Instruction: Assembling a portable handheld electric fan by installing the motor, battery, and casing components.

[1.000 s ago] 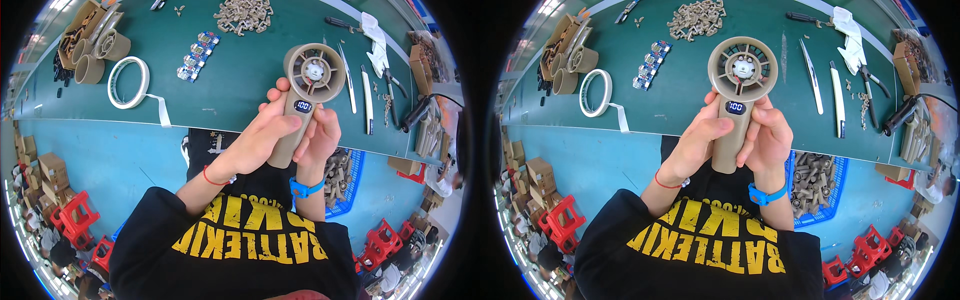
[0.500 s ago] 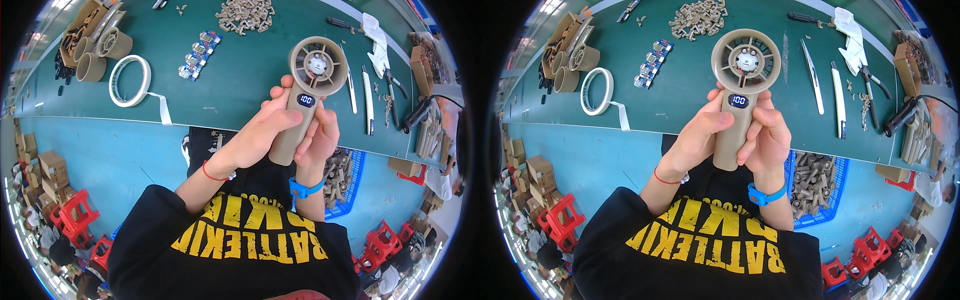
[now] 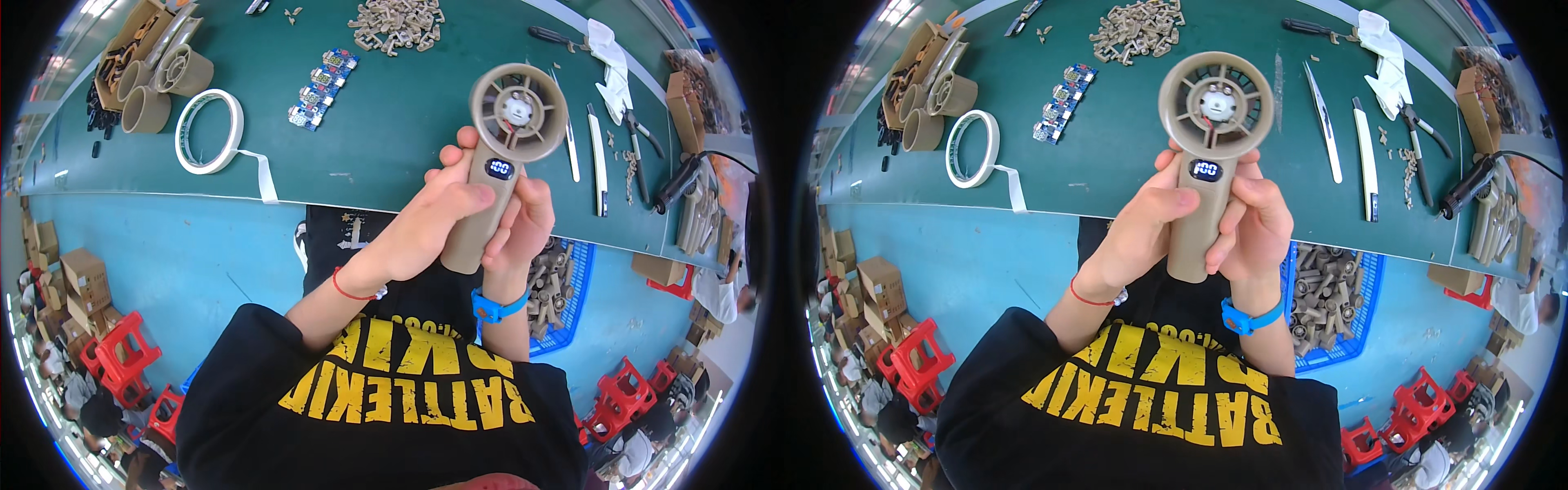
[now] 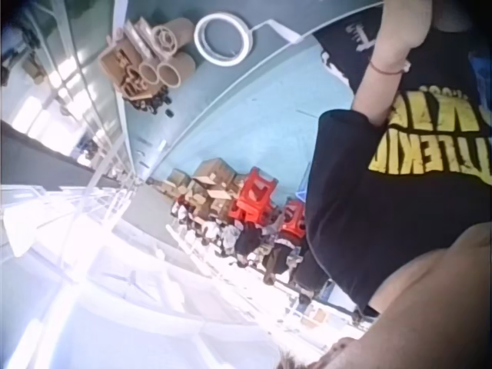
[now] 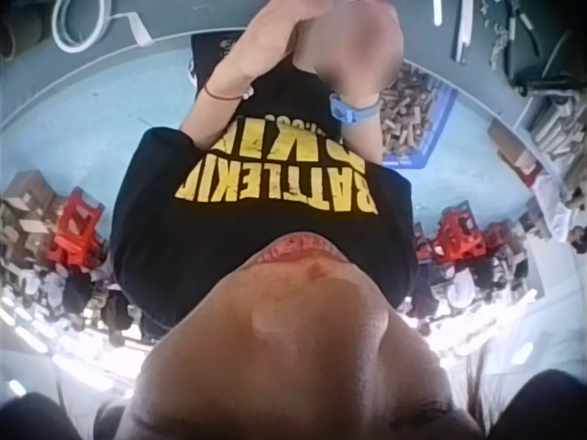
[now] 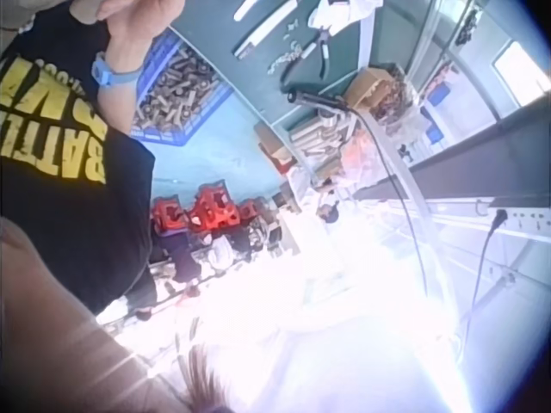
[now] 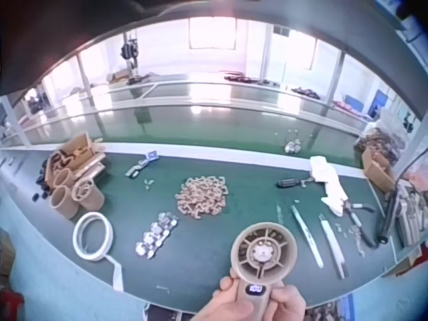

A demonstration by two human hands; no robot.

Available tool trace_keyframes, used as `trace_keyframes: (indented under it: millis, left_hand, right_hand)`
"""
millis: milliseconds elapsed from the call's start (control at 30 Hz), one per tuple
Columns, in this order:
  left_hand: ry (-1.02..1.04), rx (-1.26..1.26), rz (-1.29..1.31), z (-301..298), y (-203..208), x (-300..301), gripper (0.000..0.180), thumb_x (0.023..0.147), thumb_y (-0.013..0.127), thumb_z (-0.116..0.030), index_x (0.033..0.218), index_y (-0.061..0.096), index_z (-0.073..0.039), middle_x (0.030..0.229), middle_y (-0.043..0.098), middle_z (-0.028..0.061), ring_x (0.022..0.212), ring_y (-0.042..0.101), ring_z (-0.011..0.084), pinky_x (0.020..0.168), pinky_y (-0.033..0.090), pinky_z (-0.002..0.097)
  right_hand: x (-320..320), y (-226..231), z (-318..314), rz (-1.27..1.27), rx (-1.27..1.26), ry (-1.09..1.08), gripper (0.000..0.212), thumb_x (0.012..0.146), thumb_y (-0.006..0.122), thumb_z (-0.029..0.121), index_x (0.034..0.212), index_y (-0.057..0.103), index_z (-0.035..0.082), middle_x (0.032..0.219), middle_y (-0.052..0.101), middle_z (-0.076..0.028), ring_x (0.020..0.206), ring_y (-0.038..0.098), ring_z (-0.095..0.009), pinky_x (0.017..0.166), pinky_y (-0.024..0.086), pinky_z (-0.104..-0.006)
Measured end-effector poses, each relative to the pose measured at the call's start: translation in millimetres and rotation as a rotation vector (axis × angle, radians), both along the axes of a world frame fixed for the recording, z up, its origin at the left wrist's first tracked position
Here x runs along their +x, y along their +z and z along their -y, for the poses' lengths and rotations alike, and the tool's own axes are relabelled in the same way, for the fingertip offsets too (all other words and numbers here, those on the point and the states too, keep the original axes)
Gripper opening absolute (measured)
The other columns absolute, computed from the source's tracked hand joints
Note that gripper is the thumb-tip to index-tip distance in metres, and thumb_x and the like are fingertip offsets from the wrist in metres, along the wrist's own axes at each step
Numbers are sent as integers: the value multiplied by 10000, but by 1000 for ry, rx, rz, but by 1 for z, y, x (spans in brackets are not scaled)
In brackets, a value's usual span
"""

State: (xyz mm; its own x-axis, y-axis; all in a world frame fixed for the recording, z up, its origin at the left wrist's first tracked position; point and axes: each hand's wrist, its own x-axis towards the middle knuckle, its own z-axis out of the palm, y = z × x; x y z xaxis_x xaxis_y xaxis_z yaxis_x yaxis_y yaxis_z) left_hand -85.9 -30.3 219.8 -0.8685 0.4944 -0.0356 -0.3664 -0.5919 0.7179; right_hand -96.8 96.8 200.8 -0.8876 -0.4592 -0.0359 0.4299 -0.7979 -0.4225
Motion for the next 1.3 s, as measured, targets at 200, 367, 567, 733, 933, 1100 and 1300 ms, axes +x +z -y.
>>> trace_keyframes:
  millis: [200, 367, 567, 733, 933, 1100, 1300]
  left_hand:
    - [11, 67, -16, 0, 1, -2, 606, 907, 418, -338, 1387, 359, 27, 837, 524, 104, 601, 556, 188, 582, 482, 303]
    - [-13, 183, 49, 2, 2, -4, 625, 907, 420, -349, 1395, 349, 34, 834, 525, 108, 591, 547, 192, 561, 480, 303]
    - [-11, 133, -25, 3, 0, -4, 597, 912, 409, -350, 1369, 363, 32, 845, 529, 112, 589, 551, 199, 549, 479, 307]
    - [35, 92, 45, 0, 8, 1, 447, 889, 377, -259, 1241, 417, 12, 824, 542, 97, 560, 542, 167, 573, 469, 288]
    - [36, 63, -2, 0, 6, 1, 464, 909, 395, -298, 1248, 423, 19, 854, 545, 99, 597, 554, 181, 582, 470, 300]
    - [43, 63, 33, -3, 5, -1, 405, 908, 397, -249, 1219, 425, 9, 838, 554, 87, 612, 561, 154, 617, 467, 277]
    - [32, 60, 38, -2, 9, 1, 348, 943, 382, -193, 1230, 406, 3, 835, 539, 79, 622, 551, 137, 645, 461, 260]
  right_hand:
    - [0, 6, 11, -50, 38, -111, 503, 925, 403, 264, 1364, 349, 25, 1219, 531, -271, 1104, 568, -308, 918, 491, -384]
    - [3, 14, 14, -16, 163, -196, 508, 920, 425, 258, 1367, 343, 30, 1201, 543, -272, 1060, 597, -302, 910, 495, -366]
    - [-3, 13, 7, 15, 74, -88, 514, 900, 459, 240, 1348, 359, 10, 1176, 561, -272, 1037, 609, -288, 933, 483, -354]
    - [-3, 10, 8, -60, 198, -96, 591, 862, 482, 333, 1323, 413, -29, 1197, 541, -197, 1125, 514, -294, 867, 492, -373]
    - [-6, 7, 6, -94, 176, -81, 601, 849, 487, 352, 1299, 421, -42, 1186, 534, -183, 1095, 525, -294, 863, 491, -372]
    - [-5, -1, 2, -63, 103, -55, 597, 859, 471, 356, 1301, 424, -43, 1195, 528, -184, 1083, 538, -307, 873, 493, -397]
    - [-6, 2, 6, -75, 8, -62, 575, 873, 453, 326, 1308, 425, -48, 1212, 520, -183, 1115, 528, -317, 923, 483, -450]
